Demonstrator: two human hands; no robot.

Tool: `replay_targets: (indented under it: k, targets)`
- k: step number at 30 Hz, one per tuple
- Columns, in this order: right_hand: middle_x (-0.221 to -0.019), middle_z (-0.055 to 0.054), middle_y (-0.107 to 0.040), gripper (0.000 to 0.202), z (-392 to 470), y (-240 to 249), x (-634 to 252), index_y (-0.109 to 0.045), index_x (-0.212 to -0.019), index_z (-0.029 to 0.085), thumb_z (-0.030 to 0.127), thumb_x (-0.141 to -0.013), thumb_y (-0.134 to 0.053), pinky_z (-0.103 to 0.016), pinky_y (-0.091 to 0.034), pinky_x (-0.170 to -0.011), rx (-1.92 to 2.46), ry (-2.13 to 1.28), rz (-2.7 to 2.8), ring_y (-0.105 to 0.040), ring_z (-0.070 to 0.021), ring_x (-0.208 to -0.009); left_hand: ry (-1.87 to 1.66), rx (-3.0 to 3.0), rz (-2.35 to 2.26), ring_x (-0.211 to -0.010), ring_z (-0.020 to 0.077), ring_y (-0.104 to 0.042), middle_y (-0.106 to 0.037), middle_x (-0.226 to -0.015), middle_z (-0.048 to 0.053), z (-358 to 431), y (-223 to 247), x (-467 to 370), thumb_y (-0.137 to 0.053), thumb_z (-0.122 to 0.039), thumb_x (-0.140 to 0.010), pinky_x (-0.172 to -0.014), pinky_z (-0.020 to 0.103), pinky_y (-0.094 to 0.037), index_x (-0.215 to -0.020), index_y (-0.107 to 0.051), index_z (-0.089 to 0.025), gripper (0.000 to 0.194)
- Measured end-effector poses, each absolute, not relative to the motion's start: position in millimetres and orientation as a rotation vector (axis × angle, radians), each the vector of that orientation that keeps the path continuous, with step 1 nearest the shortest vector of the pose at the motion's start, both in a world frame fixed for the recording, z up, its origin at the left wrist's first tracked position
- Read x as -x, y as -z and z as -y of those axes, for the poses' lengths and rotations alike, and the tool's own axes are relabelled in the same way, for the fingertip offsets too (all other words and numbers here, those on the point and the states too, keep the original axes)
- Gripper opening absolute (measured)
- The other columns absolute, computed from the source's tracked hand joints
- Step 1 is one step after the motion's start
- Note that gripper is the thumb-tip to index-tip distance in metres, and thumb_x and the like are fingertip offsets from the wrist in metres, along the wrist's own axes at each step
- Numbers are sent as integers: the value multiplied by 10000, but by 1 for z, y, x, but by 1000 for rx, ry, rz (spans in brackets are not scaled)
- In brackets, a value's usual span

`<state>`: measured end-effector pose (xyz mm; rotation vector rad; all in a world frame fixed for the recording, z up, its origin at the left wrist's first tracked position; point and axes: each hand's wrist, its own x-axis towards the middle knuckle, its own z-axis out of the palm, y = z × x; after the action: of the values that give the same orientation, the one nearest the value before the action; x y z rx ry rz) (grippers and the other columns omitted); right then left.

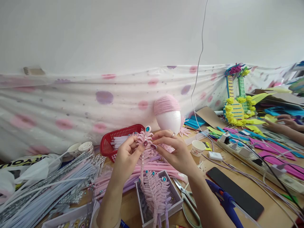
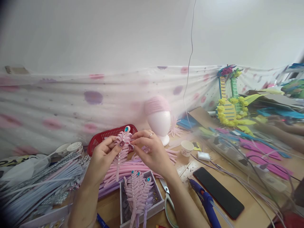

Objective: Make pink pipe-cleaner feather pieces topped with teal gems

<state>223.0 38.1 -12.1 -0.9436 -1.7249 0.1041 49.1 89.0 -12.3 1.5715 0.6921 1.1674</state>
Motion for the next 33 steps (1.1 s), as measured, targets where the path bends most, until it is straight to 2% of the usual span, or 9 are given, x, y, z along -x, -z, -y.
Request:
replay_targets:
  k: [11, 20, 28, 33]
  targets:
    - [-1007, -61, -653, 156, -37, 11, -218, -694, -952, 230, 122, -890, -601, -354, -504, -872, 942, -119, 1630, -630, -189, -987, -1251, -1595, -729, -714, 128, -616, -695, -764, -9, -85, 11, -50, -700, -390, -808, -645, 190, -450, -870, -611, -188, 229]
    - [-1125, -59, -607, 234, -38, 14, -232, -696, -1042, 271, 122, -931, -554, -372, -497, -932, 932, -7, 1877, -591, -190, -1112, -993, -1378, -510, -738, 135, -637, -729, -825, 34, -92, 13, -50, -735, -393, -784, -694, 204, -460, -972, -683, -167, 298]
    - [-1067, -63, -648, 103, -35, 9, -225, -682, -932, 219, 139, -884, -639, -367, -513, -856, 943, 240, 1816, -619, -196, -1004, -1075, -1390, -557, -703, 113, -591, -689, -770, 14, -88, 16, -51, -745, -421, -770, -660, 188, -444, -935, -678, -174, 305]
    - [-1045, -68, -663, 132, -34, 6, -223, -673, -906, 208, 92, -843, -677, -367, -494, -862, 874, 396, 1729, -617, -196, -991, -1182, -1466, -624, -642, 93, -522, -607, -663, -29, -81, 13, -52, -734, -438, -772, -583, 160, -395, -869, -644, -185, 286]
